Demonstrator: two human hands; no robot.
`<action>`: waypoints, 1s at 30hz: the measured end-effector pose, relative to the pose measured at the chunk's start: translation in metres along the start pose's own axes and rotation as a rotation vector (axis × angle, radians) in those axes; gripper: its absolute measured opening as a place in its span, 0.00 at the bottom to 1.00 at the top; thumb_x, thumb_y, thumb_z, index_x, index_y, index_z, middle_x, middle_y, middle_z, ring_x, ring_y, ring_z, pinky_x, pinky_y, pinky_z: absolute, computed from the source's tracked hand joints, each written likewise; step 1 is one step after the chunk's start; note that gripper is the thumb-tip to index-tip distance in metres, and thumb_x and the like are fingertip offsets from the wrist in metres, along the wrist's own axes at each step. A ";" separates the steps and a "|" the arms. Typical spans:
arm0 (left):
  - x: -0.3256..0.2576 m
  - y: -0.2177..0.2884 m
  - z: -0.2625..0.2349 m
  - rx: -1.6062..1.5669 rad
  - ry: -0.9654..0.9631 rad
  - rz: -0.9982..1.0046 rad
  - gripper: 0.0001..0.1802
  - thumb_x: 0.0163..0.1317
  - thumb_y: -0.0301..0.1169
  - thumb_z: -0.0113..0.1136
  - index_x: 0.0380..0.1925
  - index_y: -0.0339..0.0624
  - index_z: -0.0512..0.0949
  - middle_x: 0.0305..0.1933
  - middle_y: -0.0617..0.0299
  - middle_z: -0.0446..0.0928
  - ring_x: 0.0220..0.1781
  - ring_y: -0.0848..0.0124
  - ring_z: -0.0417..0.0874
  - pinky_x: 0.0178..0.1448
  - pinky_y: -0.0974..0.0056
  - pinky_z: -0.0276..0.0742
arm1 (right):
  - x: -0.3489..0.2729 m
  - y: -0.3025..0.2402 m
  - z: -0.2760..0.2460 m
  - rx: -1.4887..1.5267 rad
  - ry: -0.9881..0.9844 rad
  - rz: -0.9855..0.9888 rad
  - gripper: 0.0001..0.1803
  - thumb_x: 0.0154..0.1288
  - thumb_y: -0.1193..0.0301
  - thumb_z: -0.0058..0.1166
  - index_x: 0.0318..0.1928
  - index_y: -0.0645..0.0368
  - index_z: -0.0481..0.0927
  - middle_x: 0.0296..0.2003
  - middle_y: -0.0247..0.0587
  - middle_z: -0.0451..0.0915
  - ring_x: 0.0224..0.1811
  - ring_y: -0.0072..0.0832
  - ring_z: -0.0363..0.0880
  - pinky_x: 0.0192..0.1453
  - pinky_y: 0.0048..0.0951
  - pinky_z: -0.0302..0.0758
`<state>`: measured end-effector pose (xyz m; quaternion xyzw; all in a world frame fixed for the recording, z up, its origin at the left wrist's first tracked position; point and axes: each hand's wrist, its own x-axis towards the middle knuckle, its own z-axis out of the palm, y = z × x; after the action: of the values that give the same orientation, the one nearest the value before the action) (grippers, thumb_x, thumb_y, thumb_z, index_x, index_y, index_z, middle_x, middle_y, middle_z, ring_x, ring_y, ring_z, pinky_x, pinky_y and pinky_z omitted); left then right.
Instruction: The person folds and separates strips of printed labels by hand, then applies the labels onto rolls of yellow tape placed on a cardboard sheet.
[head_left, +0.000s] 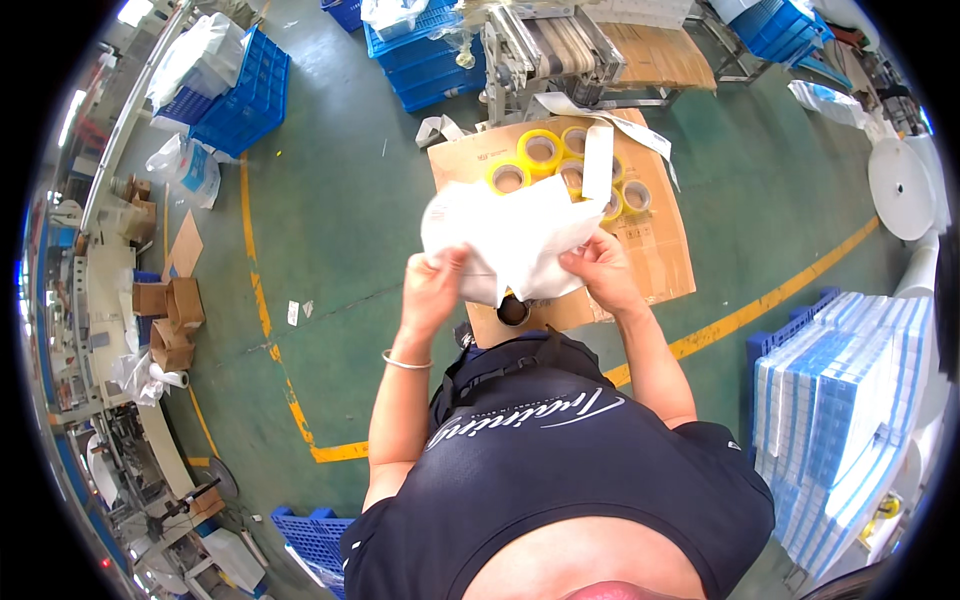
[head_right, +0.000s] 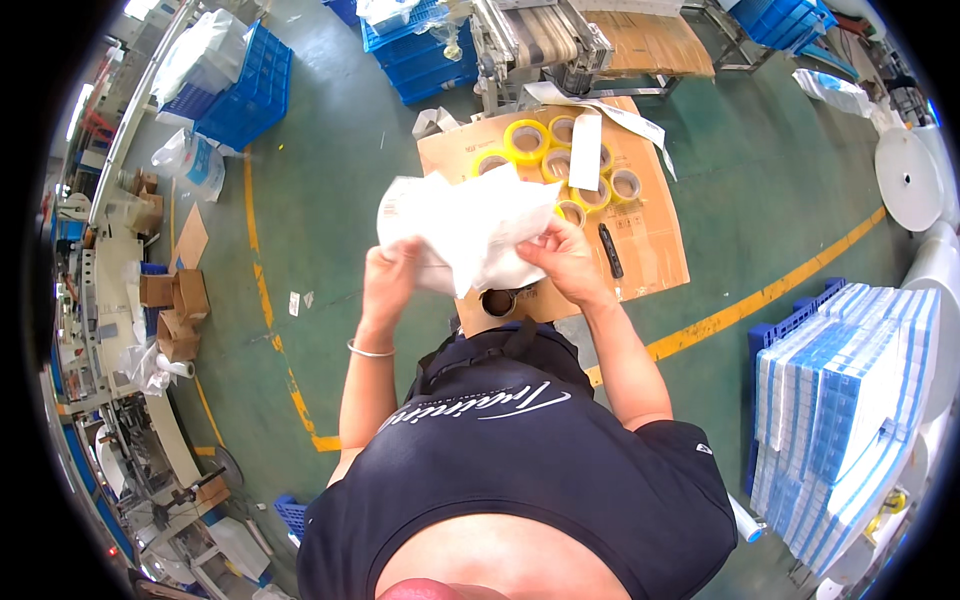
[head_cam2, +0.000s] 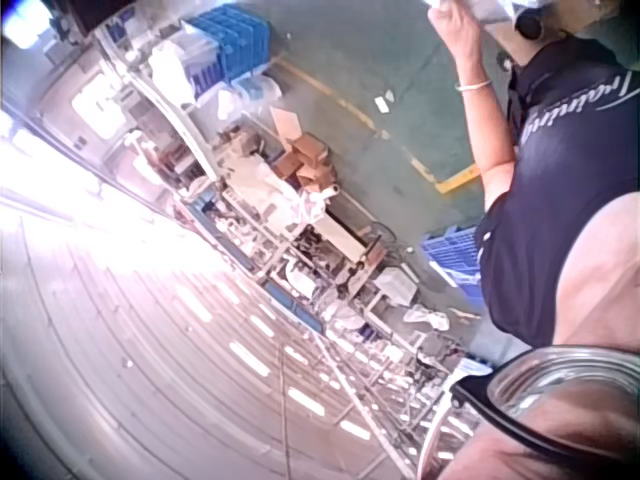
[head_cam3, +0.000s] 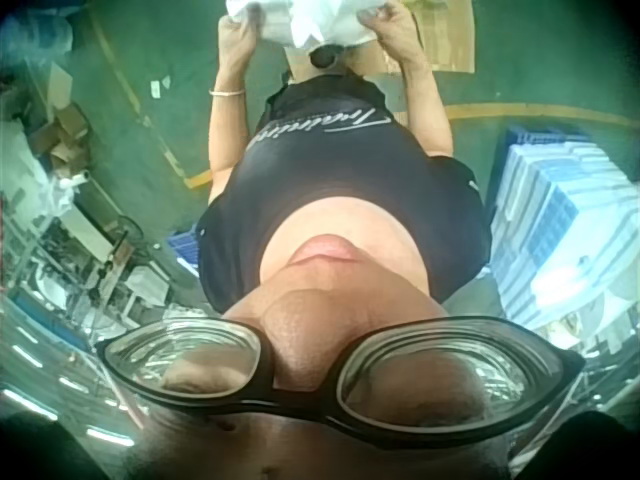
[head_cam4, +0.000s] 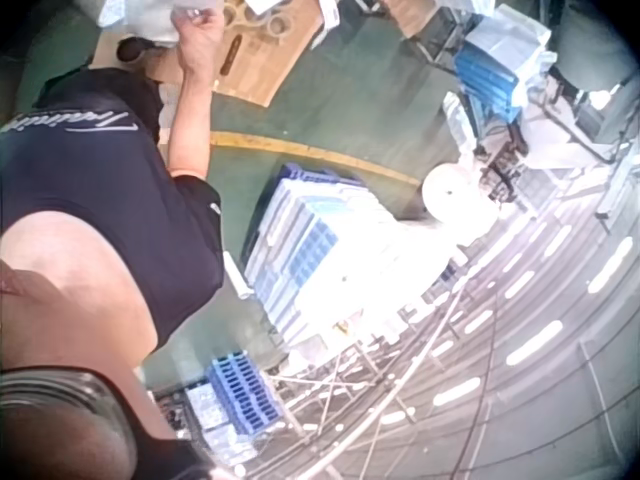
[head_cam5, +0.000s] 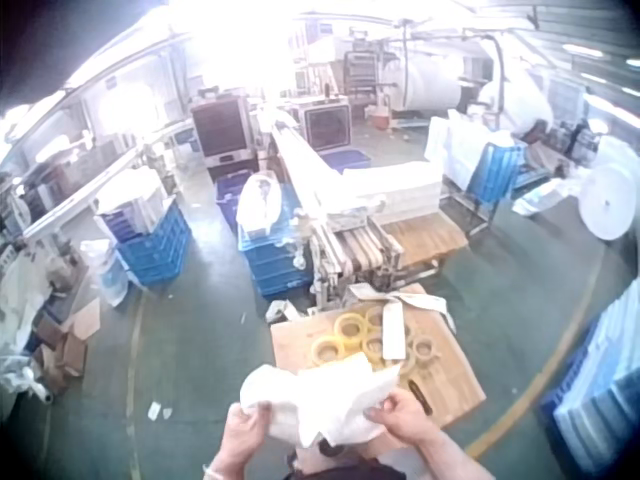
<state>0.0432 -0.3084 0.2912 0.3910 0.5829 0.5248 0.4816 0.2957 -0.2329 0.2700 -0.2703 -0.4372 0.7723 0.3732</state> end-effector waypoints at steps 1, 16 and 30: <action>0.004 0.008 -0.004 -0.008 0.007 -0.015 0.21 0.67 0.44 0.58 0.31 0.33 0.82 0.28 0.69 0.81 0.29 0.84 0.76 0.31 0.73 0.71 | -0.002 0.000 -0.006 0.098 0.029 0.011 0.23 0.61 0.82 0.58 0.57 0.64 0.71 0.52 0.39 0.79 0.53 0.25 0.78 0.59 0.27 0.74; 0.070 0.010 -0.080 0.551 0.699 0.487 0.15 0.69 0.34 0.54 0.44 0.34 0.82 0.35 0.59 0.85 0.35 0.77 0.81 0.40 0.69 0.77 | -0.035 -0.010 -0.028 0.370 -0.154 0.230 0.27 0.57 0.79 0.63 0.58 0.65 0.71 0.51 0.43 0.80 0.52 0.29 0.80 0.59 0.32 0.75; 0.024 0.002 0.047 -0.486 -0.131 -0.182 0.22 0.75 0.41 0.39 0.51 0.32 0.74 0.51 0.56 0.79 0.51 0.71 0.81 0.52 0.67 0.77 | -0.001 -0.020 0.023 0.087 0.064 -0.024 0.23 0.63 0.79 0.59 0.58 0.64 0.70 0.52 0.40 0.79 0.54 0.25 0.77 0.59 0.28 0.73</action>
<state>0.0832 -0.2736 0.2906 0.2432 0.4399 0.5775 0.6434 0.2858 -0.2379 0.2981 -0.2732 -0.3942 0.7770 0.4076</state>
